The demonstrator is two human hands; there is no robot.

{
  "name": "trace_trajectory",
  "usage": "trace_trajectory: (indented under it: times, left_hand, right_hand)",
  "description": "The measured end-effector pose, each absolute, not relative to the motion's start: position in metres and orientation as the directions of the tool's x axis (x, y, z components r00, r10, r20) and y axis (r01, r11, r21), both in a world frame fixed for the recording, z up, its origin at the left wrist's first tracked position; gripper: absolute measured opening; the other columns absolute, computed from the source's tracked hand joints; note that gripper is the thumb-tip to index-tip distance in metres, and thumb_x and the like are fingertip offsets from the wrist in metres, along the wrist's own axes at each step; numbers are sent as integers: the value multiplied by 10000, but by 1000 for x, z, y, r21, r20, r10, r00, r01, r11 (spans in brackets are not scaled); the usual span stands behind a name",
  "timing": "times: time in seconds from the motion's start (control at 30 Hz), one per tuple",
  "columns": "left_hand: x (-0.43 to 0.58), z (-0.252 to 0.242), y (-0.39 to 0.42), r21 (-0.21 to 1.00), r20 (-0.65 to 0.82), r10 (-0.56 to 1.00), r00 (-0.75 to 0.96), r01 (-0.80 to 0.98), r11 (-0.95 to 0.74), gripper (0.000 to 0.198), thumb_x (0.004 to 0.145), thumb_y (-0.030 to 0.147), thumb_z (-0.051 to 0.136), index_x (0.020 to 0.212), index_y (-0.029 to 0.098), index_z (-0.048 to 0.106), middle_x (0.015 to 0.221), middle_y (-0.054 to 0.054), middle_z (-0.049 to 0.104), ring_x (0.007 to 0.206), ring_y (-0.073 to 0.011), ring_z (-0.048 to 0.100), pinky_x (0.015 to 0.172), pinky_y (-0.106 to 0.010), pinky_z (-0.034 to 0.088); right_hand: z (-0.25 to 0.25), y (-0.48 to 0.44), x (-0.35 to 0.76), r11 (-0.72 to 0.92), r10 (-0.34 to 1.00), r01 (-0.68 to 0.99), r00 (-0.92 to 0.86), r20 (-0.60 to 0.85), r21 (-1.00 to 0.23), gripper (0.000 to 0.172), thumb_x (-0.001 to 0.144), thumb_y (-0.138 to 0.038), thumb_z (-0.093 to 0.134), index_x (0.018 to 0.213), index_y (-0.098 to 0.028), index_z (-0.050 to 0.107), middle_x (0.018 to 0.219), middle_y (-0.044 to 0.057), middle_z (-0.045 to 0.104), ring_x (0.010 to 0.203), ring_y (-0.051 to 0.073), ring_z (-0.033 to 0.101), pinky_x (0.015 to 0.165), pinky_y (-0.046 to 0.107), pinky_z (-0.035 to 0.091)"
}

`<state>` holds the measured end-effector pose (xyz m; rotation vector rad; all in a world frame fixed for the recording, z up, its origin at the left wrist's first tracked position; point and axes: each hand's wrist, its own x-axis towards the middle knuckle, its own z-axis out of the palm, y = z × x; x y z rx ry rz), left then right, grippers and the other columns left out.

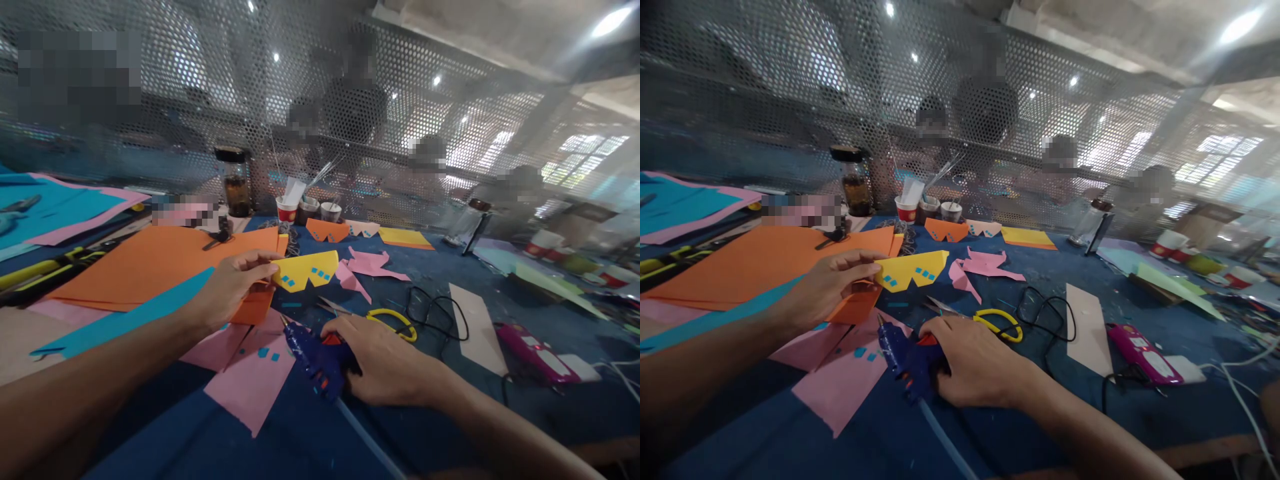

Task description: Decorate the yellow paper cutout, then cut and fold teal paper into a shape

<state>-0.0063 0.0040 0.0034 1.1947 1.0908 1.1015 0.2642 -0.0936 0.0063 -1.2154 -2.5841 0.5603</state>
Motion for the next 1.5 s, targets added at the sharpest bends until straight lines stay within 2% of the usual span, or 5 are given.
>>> trace_trajectory:
  times: [0.57, 0.73, 1.03, 1.23, 1.5]
  left_hand:
    - [-4, 7, -6, 998, -40, 982, 182, -36, 48, 371, 799, 402, 851, 1092, 190, 769, 913, -17, 758, 814, -155, 683, 787, -291, 561]
    - [-4, 8, -9, 998, -16, 979, 204, -60, 29, 340, 847, 388, 823, 1126, 206, 756, 909, -3, 742, 867, -158, 687, 812, -285, 565]
    - [2, 13, -15, 987, -9, 980, 199, -156, 41, 336, 826, 392, 863, 1090, 209, 766, 944, -1, 757, 819, -141, 674, 803, -277, 563]
    - [5, 11, -21, 986, -12, 985, 173, -159, 40, 358, 795, 384, 883, 1090, 218, 769, 979, -11, 774, 823, -155, 687, 797, -290, 571]
    - [7, 7, -25, 991, -10, 993, 120, -129, 25, 350, 752, 410, 906, 1029, 231, 791, 948, -14, 774, 770, -154, 698, 716, -272, 569]
  right_hand:
    - [4, -94, 263, 611, 763, 706, -646, 27, -359, 539, 814, -151, 586, 1353, -172, 596, 1249, 129, 615, 1174, 281, 568, 1049, 446, 459]
    - [10, -94, 262, 589, 799, 658, -559, 220, -469, 439, 871, -193, 634, 1309, -172, 644, 1280, 122, 608, 1229, 271, 554, 1088, 445, 441]
    - [20, -79, 249, -38, 973, 265, -211, -96, -964, 295, 918, -353, 656, 1130, -150, 687, 884, 33, 705, 615, 112, 577, 569, 249, 447]
    - [16, -72, 223, -210, 939, -133, -305, -162, -969, 344, 830, -389, 805, 1048, -151, 687, 768, -2, 681, 658, 106, 625, 614, 203, 501]
    - [7, -61, 204, -194, 947, -175, -290, -137, -965, 228, 800, -332, 780, 898, -141, 704, 701, -8, 672, 547, 85, 575, 527, 194, 465]
